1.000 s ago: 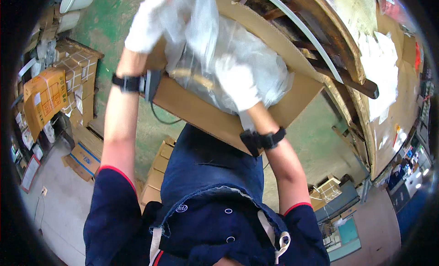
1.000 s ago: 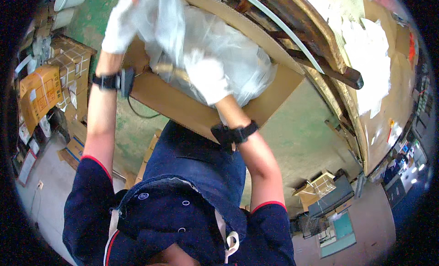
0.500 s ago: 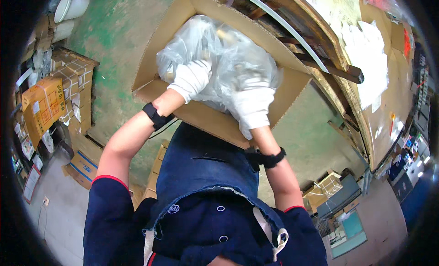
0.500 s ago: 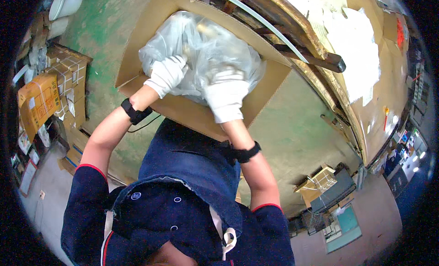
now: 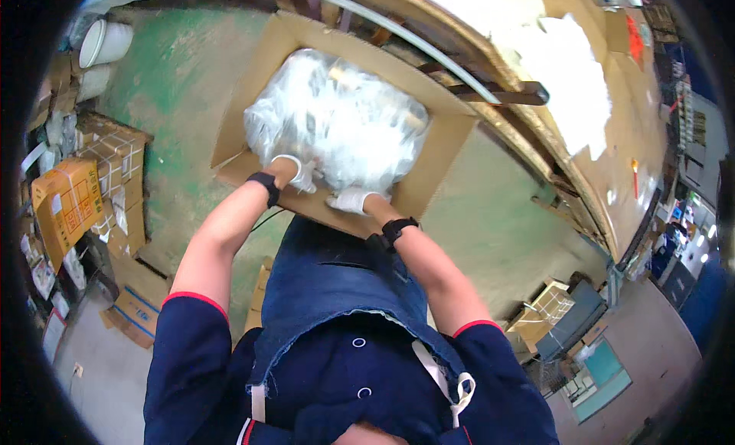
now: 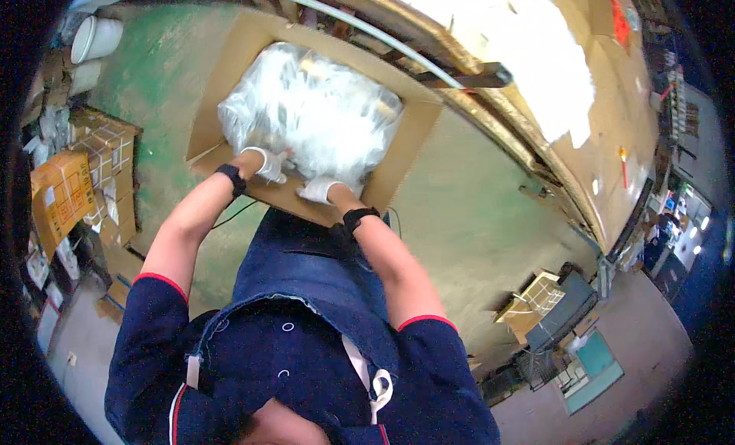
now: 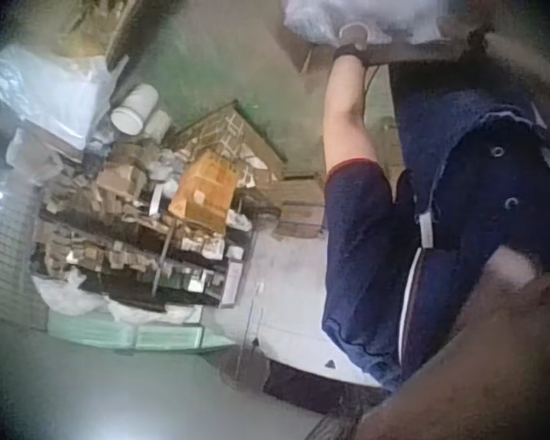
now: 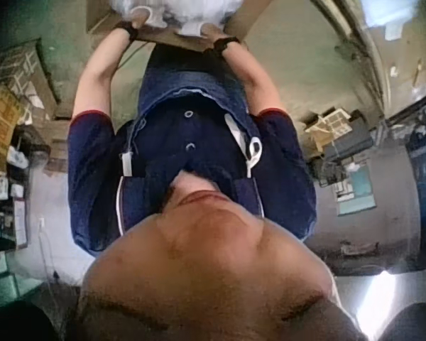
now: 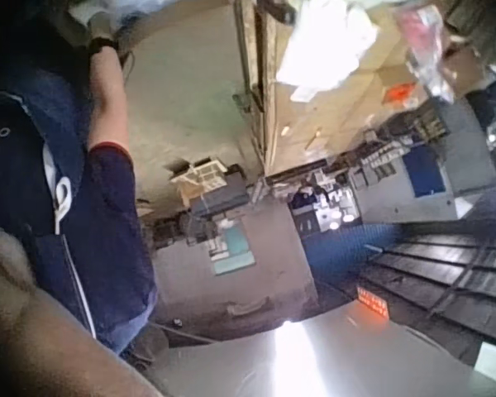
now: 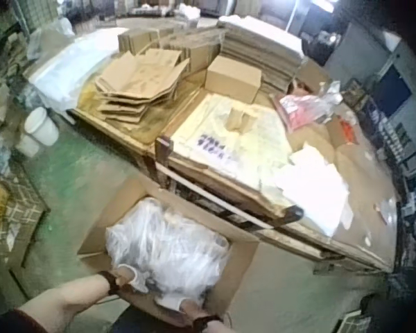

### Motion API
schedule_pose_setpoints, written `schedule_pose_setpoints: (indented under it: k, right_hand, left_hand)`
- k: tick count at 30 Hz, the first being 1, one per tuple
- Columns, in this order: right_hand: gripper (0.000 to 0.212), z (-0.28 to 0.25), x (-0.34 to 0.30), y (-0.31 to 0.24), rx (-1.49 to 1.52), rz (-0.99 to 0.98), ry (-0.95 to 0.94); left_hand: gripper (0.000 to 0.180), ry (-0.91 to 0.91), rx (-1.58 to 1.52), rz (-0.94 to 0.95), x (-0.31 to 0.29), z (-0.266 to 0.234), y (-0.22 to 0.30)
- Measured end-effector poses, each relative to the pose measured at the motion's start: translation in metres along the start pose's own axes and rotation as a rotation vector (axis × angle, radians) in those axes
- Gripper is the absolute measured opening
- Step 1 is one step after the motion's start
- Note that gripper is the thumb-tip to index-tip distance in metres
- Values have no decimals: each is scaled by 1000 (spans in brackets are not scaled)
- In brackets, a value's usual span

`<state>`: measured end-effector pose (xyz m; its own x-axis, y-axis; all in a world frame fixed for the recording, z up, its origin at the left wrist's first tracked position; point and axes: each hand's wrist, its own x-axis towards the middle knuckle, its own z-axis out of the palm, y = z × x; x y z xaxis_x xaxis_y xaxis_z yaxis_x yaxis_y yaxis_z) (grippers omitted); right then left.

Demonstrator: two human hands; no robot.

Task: Packing metal cans into cardboard boxes with protective plastic liners and dividers.

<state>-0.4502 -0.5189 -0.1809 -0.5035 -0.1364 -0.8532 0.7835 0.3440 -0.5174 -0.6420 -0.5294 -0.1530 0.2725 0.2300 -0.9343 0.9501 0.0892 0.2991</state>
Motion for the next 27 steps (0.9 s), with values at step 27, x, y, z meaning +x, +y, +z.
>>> schedule_pose_setpoints:
  k: [27]
  right_hand:
    - [40,-49,-448,340,936,-257,763]
  left_hand:
    - [31,1319,-301,335,-108,-210,464]
